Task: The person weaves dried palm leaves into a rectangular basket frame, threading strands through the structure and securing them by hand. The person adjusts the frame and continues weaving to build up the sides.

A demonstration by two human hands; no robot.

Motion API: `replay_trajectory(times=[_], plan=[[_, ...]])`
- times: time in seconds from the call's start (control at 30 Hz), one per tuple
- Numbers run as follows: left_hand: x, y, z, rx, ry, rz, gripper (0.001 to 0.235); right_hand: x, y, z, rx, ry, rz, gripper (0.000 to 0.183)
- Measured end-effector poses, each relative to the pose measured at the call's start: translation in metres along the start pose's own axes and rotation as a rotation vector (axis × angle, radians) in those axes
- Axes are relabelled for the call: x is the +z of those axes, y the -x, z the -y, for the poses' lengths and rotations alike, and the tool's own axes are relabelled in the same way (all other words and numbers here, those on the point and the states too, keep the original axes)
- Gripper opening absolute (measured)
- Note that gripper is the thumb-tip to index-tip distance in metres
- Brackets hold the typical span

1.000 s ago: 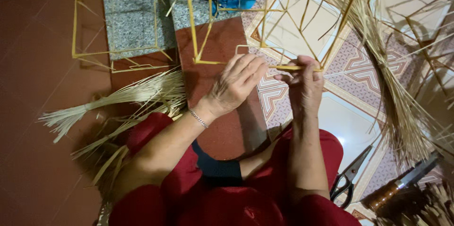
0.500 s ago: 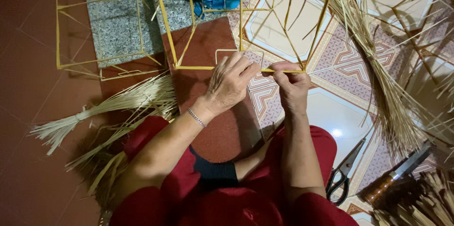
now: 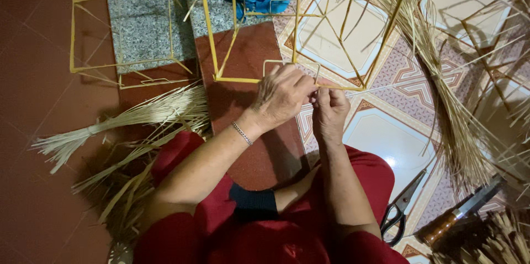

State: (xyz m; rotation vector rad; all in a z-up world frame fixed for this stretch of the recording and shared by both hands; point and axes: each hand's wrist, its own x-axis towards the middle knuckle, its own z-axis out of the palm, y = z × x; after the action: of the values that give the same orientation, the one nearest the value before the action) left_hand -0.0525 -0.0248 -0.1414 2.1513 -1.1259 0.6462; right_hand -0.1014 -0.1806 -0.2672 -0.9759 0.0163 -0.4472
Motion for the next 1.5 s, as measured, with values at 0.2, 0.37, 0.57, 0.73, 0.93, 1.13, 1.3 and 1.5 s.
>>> replay_trajectory(times=[0.2, 0.37, 0.57, 0.73, 0.93, 1.13, 1.3, 1.5], plan=[[0.002, 0.004, 0.002, -0.043, 0.082, 0.023, 0.019, 0.005, -0.003, 0.014, 0.041, 0.058, -0.084, 0.013], [0.001, 0.005, 0.006, -0.02, 0.02, 0.027, 0.018, 0.003, -0.009, 0.033, 0.058, -0.167, -0.112, 0.014], [0.005, 0.005, 0.008, -0.002, 0.002, 0.058, 0.013, -0.003, -0.014, 0.044, -0.06, -0.068, -0.21, 0.023], [0.006, 0.012, 0.009, 0.047, -0.033, 0.068, 0.015, -0.004, -0.014, 0.041, -0.143, 0.034, -0.227, 0.026], [-0.024, 0.018, -0.009, 0.232, -0.117, -0.101, 0.024, -0.009, -0.021, 0.052, -0.163, 0.057, -0.302, 0.024], [-0.089, 0.036, 0.053, -0.186, 0.104, -0.372, 0.01, -0.011, -0.02, 0.054, -0.063, -0.032, -0.294, 0.025], [-0.076, 0.057, 0.119, -1.078, 0.475, -0.077, 0.018, -0.018, -0.024, 0.047, -0.131, 0.034, -0.305, 0.023], [-0.006, 0.072, 0.134, -1.369, 0.78, 0.305, 0.032, -0.041, -0.025, 0.037, -0.221, 0.113, -0.308, 0.028]])
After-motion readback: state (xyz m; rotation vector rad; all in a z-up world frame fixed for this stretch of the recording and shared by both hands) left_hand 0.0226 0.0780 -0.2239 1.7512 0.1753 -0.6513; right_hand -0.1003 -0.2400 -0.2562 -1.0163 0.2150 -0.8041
